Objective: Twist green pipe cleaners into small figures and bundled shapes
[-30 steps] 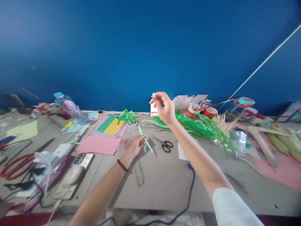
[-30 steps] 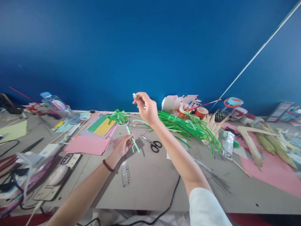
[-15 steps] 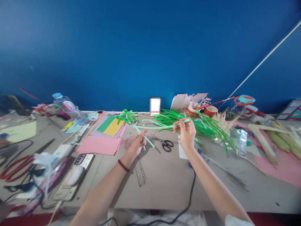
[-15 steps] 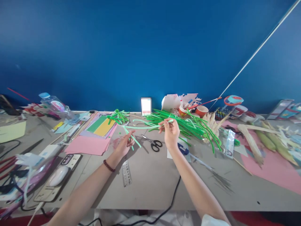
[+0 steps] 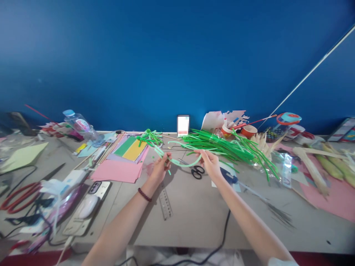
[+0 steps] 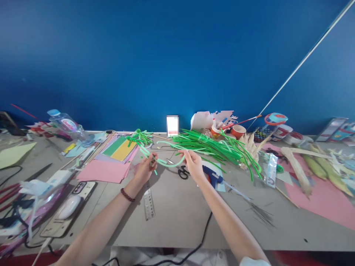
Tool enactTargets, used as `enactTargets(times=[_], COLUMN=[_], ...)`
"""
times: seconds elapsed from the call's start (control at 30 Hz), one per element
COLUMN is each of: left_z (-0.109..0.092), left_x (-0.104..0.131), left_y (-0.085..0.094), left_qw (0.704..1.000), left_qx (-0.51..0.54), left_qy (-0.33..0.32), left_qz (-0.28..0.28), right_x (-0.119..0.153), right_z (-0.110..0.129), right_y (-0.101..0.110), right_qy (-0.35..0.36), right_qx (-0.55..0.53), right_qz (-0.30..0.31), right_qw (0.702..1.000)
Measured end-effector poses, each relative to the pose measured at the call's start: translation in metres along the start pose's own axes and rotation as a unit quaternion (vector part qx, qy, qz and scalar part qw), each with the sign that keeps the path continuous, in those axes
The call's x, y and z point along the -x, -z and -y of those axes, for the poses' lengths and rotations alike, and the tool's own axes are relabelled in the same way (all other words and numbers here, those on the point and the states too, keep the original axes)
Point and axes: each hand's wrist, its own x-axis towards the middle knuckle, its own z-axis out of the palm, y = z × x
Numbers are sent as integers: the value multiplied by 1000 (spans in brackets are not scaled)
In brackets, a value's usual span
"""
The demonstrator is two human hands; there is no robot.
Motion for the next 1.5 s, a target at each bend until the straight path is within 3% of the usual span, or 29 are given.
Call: enactTargets(times=[0.1,0.23,0.43,0.67,1.27,1.5], left_z=[3,4,1,3,9,8], left_x=[1,4,8,17,18,16], left_y=[-1,-4,-9,-16,-14,-16], left_qw=[999,997,997,991,978,980], left_qx=[1,-17,-29,-115,-177,-183], left_qy=[10,22,34,36,24,-12], left_qz=[37,77,66,65,108,74], right_x=[-8,-18,-22,-19,-20,-15], right_z=[9,19,18,15,15,4], right_y=[-5,-15,-30,-29,-27,-31], right_qy=[-15,-115,-142,-151,-126,-115], right_qx=[13,-51,-100,-95,-93,-65], right_qz=[38,112,158,159,121,146], right_qw=[999,986,972,971,980,980])
